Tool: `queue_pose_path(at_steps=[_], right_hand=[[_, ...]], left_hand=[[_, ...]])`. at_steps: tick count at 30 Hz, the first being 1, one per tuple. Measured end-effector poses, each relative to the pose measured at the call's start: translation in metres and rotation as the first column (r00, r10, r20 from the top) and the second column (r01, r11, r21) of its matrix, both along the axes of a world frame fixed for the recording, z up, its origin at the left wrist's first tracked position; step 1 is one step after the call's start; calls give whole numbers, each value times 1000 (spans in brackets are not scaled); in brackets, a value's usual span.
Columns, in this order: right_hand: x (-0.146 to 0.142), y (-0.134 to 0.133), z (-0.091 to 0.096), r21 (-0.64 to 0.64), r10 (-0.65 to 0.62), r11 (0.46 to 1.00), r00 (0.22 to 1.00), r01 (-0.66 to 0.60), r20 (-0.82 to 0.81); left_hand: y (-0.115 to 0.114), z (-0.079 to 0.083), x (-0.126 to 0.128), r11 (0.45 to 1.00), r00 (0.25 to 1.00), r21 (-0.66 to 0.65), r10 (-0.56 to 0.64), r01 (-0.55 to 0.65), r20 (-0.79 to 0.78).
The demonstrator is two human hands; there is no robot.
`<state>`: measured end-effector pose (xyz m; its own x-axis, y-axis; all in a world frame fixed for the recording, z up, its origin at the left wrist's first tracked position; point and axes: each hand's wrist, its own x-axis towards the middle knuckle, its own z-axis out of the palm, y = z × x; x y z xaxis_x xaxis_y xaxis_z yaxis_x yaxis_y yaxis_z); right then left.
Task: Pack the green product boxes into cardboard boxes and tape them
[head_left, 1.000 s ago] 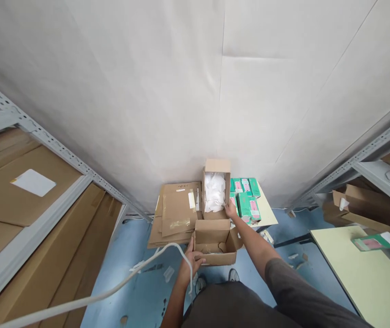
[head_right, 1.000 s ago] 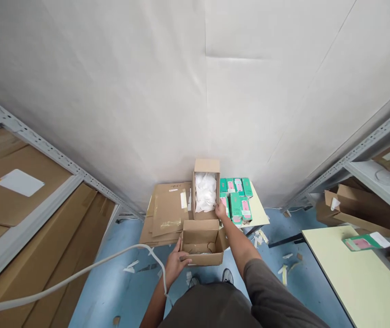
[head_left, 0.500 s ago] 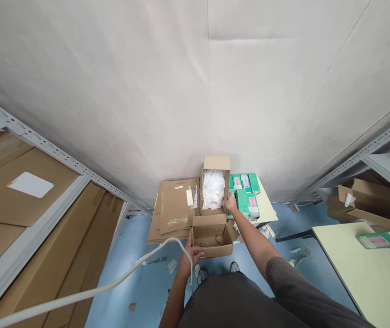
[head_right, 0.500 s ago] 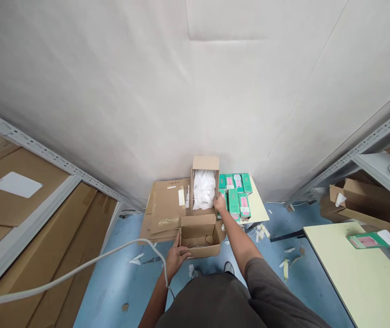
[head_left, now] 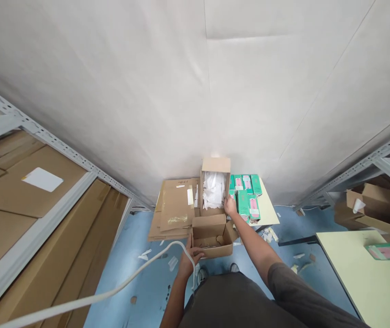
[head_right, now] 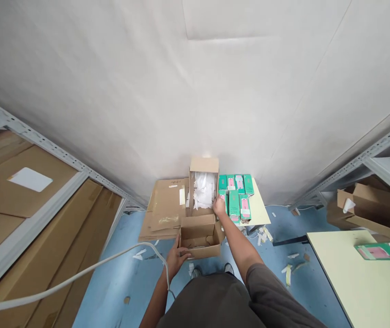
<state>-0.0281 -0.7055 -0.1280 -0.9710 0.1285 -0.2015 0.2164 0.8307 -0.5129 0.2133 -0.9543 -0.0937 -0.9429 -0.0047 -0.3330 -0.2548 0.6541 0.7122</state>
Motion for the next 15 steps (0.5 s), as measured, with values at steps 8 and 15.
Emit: queue_pose_path(at_steps=[8, 15], right_hand=[[-2, -3, -2, 25, 71, 997, 997, -72, 36], [-16, -2, 7, 38, 28, 999, 999, -29, 33]], left_hand=[[-2, 0, 4, 1000, 999, -13, 14, -15, -34], [-4, 11, 4, 999, 999, -38, 20, -21, -30]])
